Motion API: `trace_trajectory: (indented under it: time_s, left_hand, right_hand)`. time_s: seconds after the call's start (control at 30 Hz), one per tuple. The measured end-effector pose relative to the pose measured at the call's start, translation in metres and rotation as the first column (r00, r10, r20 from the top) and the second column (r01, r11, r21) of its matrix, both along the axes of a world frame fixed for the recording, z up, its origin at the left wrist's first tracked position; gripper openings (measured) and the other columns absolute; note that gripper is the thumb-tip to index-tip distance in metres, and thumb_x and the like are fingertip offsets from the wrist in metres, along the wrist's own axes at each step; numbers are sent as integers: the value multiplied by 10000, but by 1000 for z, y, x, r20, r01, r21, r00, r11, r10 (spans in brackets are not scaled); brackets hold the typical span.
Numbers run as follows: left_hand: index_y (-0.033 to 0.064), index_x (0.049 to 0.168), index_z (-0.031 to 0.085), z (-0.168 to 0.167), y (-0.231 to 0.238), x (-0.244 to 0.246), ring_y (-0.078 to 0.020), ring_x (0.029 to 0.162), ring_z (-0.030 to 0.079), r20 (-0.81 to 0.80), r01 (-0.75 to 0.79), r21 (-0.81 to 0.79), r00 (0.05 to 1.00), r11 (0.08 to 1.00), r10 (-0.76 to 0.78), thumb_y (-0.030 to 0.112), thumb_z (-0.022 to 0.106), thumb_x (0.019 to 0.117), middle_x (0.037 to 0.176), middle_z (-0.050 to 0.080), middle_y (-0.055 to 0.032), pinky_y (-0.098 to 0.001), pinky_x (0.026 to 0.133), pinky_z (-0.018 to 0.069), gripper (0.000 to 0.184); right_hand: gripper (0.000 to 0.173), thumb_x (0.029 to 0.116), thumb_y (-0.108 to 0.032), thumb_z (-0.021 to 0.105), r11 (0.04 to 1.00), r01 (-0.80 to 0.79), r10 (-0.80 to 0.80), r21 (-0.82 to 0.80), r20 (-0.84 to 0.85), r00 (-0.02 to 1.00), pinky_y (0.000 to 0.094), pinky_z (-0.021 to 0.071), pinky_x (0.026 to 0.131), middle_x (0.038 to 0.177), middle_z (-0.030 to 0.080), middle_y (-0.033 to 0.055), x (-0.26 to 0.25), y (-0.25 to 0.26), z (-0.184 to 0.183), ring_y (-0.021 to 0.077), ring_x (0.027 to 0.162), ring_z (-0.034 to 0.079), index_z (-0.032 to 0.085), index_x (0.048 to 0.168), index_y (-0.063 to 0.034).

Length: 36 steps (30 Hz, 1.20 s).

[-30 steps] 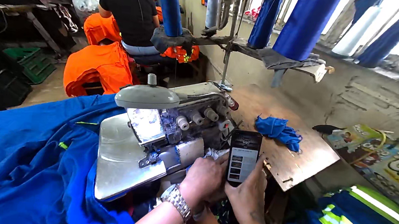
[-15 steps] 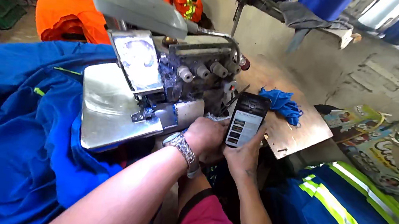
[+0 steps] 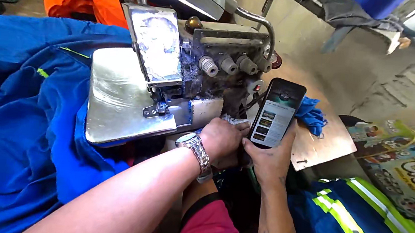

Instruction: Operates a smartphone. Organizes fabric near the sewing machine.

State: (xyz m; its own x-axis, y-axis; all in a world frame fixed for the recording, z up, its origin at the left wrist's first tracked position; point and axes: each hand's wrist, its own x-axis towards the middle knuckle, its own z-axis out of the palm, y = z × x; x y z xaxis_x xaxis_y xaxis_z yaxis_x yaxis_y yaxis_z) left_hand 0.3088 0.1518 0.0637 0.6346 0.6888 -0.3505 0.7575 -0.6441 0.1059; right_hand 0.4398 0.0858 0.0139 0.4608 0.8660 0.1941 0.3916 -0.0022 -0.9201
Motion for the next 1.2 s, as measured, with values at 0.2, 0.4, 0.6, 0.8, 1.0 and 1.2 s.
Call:
trace_trajectory:
  time_s: [0.2, 0.4, 0.6, 0.8, 1.0, 1.2]
  left_hand:
    - [116, 1231, 647, -11, -1, -2, -359, 909, 684, 37, -22, 38, 999, 999, 20, 188, 488, 1060, 1009, 697, -142, -533, 711, 526, 245]
    - [54, 1050, 691, -16, -4, -1, -353, 903, 689, 52, -63, 57, 997, 996, 60, 201, 548, 1023, 953, 698, -150, -540, 733, 537, 207]
    - [19, 999, 695, -20, -3, -1, -368, 939, 682, 33, -60, 19, 998, 998, 60, 166, 522, 1021, 969, 694, -170, -551, 758, 537, 228]
    - [-22, 1260, 608, -22, -4, 0, -430, 1071, 650, 36, -55, -10, 998, 998, 55, 114, 418, 1046, 1186, 659, -230, -588, 839, 531, 317]
    - [-12, 1345, 573, -19, -8, 1, -431, 1072, 651, 31, -51, 4, 998, 999, 51, 84, 400, 1045, 1316, 624, -212, -582, 823, 533, 359]
    - [-18, 1304, 597, -19, -10, 1, -430, 1065, 659, 45, -67, 26, 997, 997, 66, 89, 406, 1045, 1273, 645, -221, -586, 829, 534, 339]
  right_hand:
    - [1323, 616, -162, 903, 994, 47, -49, 103, 20, 999, 349, 456, 1120, 1557, 422, 140, -3, 27, 6, 158, 1374, 498, 78, 1650, -132]
    - [1327, 682, -270, 935, 984, 123, -145, 127, 179, 973, 492, 468, 1101, 1592, 384, 156, -10, 19, -9, 264, 1394, 493, 32, 1651, -174]
    - [1345, 628, -252, 961, 973, 172, -206, 156, 237, 949, 551, 455, 1085, 1522, 432, 248, -15, 20, -17, 378, 1363, 500, 92, 1642, -92]
    - [1334, 608, -289, 950, 969, 216, -241, 122, 258, 936, 594, 437, 1072, 1471, 490, 261, -16, 20, -13, 397, 1315, 537, 130, 1632, -47]
    - [1359, 608, -266, 960, 975, 216, -224, 58, 247, 943, 579, 468, 1044, 1430, 505, 286, -16, 22, -7, 419, 1274, 558, 99, 1633, -33]
    - [1353, 635, -271, 959, 979, 195, -203, 55, 251, 946, 626, 430, 1059, 1468, 476, 300, -16, 20, -7, 446, 1319, 520, 81, 1626, 5]
